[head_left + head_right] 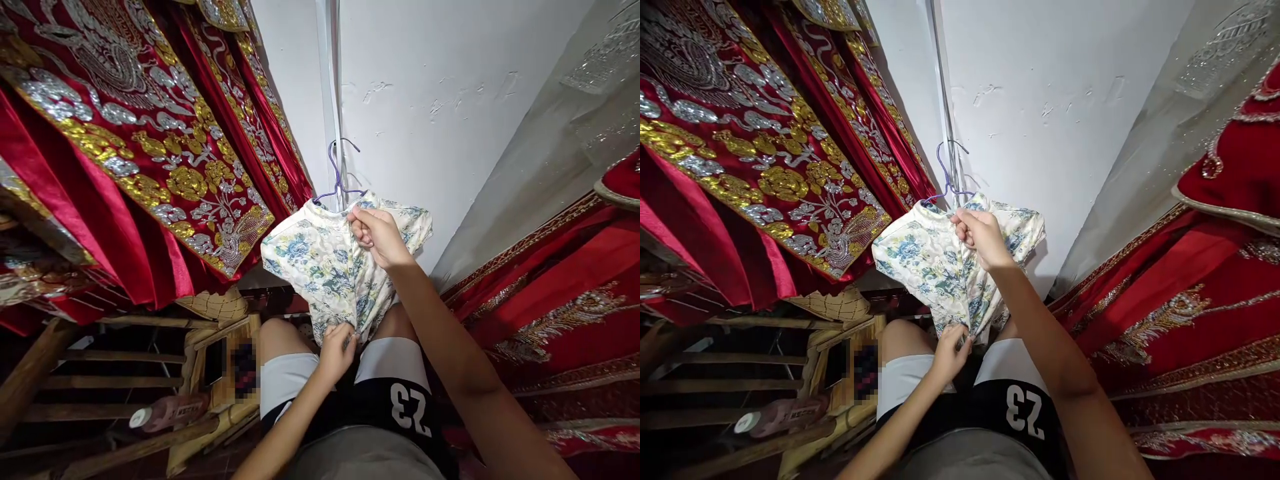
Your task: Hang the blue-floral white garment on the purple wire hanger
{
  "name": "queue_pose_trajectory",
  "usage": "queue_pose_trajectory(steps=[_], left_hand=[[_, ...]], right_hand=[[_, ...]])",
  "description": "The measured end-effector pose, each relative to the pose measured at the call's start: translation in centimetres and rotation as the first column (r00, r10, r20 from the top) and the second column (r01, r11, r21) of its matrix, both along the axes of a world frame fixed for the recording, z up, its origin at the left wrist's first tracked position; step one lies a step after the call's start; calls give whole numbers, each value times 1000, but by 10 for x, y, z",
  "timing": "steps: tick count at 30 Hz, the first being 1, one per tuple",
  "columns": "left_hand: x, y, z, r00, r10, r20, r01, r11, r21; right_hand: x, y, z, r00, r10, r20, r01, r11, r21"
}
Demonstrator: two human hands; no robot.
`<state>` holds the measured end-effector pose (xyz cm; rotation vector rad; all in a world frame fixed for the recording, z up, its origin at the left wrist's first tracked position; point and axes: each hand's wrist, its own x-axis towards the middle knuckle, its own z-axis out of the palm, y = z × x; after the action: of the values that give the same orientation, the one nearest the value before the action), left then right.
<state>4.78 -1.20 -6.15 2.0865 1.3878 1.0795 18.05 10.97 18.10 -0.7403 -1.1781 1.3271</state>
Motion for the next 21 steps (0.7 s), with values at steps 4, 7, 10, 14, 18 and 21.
queue_pose_trajectory(steps=[4,7,10,14,18,21], left_hand=[[-19,34,66,990,-8,139,-19,981,191],[-27,63,141,961,47,274,-176,867,466],[-28,90,199,983,49,179,-140,829,542],[-21,108,229,1000,-13,-21,22,848,530],[-25,108,235,992,31,122,-97,806,584],[-55,112,230,884,54,465,-334,769,545]], right_hand=[[-1,-6,-9,998,-38,52,34,998,58],[-1,-8,-12,992,-48,114,37,995,93],[2,-10,-11,988,-73,139,51,987,155],[5,-3,-20,975,-149,163,101,958,269],[3,11,-53,921,-235,311,138,942,305],[5,11,-83,884,-250,394,148,951,271]])
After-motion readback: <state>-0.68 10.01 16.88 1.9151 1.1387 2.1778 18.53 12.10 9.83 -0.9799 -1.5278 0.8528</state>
